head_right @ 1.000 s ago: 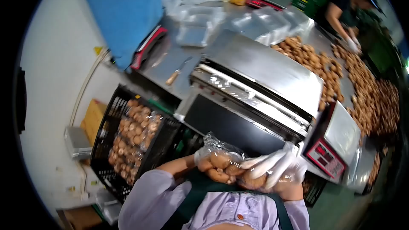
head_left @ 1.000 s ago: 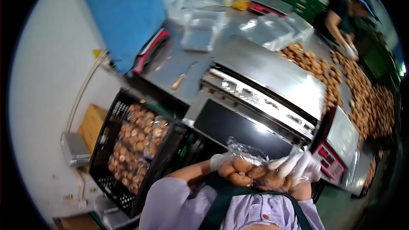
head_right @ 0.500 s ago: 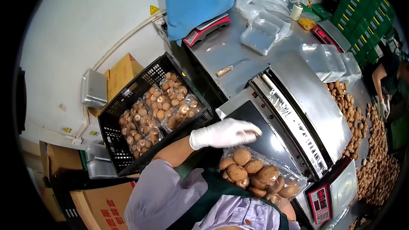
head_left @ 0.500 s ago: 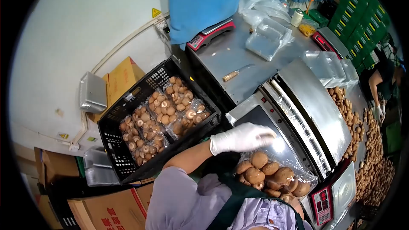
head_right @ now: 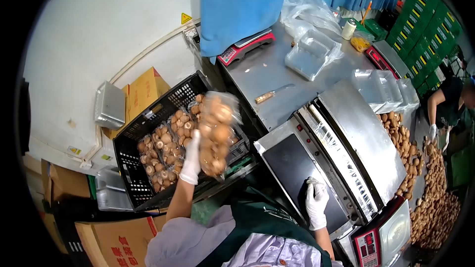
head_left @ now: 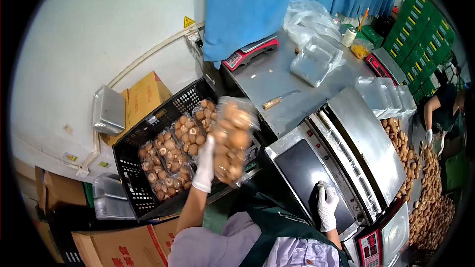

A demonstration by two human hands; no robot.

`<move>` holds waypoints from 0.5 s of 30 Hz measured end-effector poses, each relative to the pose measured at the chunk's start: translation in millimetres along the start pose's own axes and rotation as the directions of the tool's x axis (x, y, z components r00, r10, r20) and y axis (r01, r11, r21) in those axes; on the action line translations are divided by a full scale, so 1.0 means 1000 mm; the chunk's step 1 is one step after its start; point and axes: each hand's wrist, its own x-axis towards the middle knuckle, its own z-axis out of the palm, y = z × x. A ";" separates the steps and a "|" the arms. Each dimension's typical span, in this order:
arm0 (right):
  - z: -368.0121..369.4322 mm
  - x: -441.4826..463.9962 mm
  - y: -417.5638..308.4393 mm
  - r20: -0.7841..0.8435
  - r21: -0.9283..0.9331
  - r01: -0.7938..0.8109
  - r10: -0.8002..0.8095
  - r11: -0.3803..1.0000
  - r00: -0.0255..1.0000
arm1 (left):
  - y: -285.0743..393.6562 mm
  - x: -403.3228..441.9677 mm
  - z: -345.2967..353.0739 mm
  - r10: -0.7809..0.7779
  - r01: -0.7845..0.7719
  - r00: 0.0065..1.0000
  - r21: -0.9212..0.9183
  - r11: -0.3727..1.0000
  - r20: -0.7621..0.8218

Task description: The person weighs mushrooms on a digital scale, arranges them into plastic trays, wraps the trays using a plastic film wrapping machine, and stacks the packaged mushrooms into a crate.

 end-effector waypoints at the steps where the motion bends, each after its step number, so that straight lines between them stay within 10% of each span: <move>1: 0.002 0.002 -0.004 -0.029 -0.089 0.119 -0.122 0.989 0.992 | -0.010 0.029 -0.023 -0.027 0.019 0.993 -0.066 0.998 -0.118; 7: 0.007 0.007 -0.005 -0.064 -0.197 0.233 -0.250 0.952 0.966 | -0.041 0.149 -0.079 -0.033 -0.031 0.907 -0.145 0.989 -0.420; 9: 0.009 0.007 -0.003 -0.077 -0.192 0.225 -0.243 0.955 0.967 | -0.055 0.185 -0.076 -0.005 0.010 0.836 0.006 1.000 -0.549; 11: 0.009 0.005 0.004 -0.065 -0.237 0.225 -0.247 0.945 0.967 | -0.152 0.297 -0.124 0.272 0.134 0.816 0.625 0.769 -0.510; 15: 0.009 0.002 0.002 -0.072 -0.352 0.186 -0.224 0.917 0.972 | -0.131 0.252 -0.084 0.401 0.053 0.798 0.715 0.697 -0.450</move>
